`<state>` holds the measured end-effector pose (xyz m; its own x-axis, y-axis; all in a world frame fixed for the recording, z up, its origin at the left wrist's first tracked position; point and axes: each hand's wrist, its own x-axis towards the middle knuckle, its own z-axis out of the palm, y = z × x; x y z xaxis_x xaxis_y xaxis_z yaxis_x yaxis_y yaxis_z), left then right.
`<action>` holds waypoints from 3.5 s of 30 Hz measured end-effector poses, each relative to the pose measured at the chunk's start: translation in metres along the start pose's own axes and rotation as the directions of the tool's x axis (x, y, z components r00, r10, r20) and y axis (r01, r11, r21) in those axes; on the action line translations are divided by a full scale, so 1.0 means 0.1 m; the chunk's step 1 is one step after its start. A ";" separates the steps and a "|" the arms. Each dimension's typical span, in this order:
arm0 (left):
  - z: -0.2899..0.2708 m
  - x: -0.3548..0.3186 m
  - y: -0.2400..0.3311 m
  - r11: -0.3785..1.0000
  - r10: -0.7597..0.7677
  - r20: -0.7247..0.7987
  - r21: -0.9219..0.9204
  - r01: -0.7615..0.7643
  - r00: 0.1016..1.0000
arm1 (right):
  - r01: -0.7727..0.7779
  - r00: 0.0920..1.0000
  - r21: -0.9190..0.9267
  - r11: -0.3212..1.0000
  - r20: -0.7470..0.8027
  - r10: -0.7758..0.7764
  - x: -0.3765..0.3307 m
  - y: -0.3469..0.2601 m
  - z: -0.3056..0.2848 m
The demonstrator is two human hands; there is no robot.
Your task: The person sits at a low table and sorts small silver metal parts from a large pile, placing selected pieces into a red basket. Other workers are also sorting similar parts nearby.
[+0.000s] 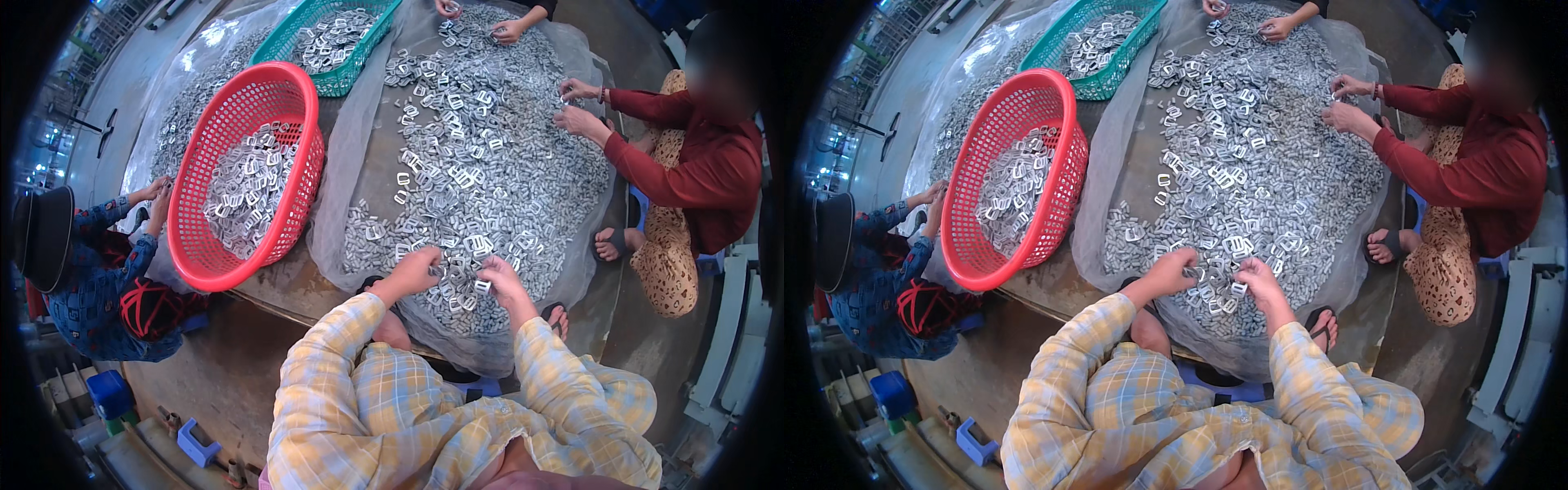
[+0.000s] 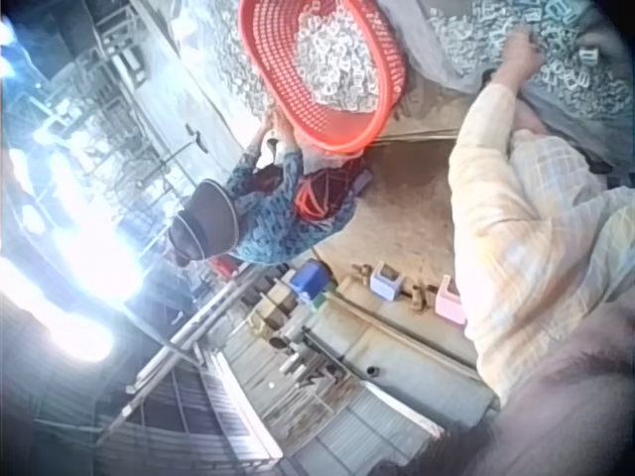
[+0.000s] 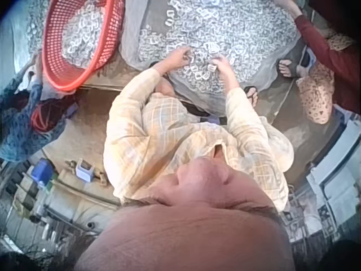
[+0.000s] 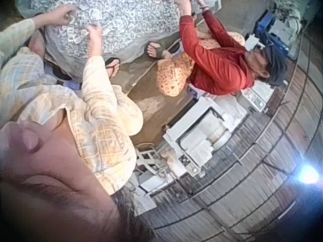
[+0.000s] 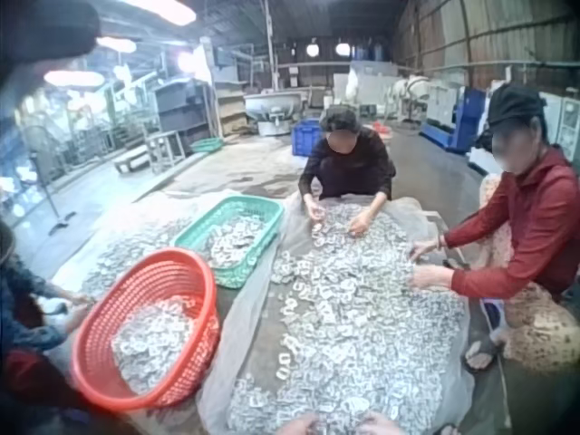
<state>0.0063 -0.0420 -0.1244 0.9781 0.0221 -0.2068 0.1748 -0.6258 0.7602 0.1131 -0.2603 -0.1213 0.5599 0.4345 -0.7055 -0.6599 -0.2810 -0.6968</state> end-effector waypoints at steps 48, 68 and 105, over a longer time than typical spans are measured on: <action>-0.63 -0.22 0.10 -0.005 -0.117 0.480 -0.876 0.482 0.870 | 0.307 0.892 -0.951 0.035 0.275 -0.358 -0.30 0.24 0.50; -2.23 -0.68 0.02 0.719 0.092 -0.925 0.318 0.618 0.369 | -0.031 0.994 0.206 0.978 0.108 0.009 0.03 0.06 -0.04; 0.00 -0.13 -0.14 0.930 -0.022 0.153 -0.360 0.077 0.988 | 0.218 0.952 -0.662 0.717 -0.016 -0.304 0.09 0.12 -0.01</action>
<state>-0.0089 -0.0337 -0.1326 0.9452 -0.0840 -0.3155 0.2781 -0.2995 0.9127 0.1109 -0.2601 -0.1363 0.7419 0.4861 -0.4618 -0.0192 -0.6731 -0.7393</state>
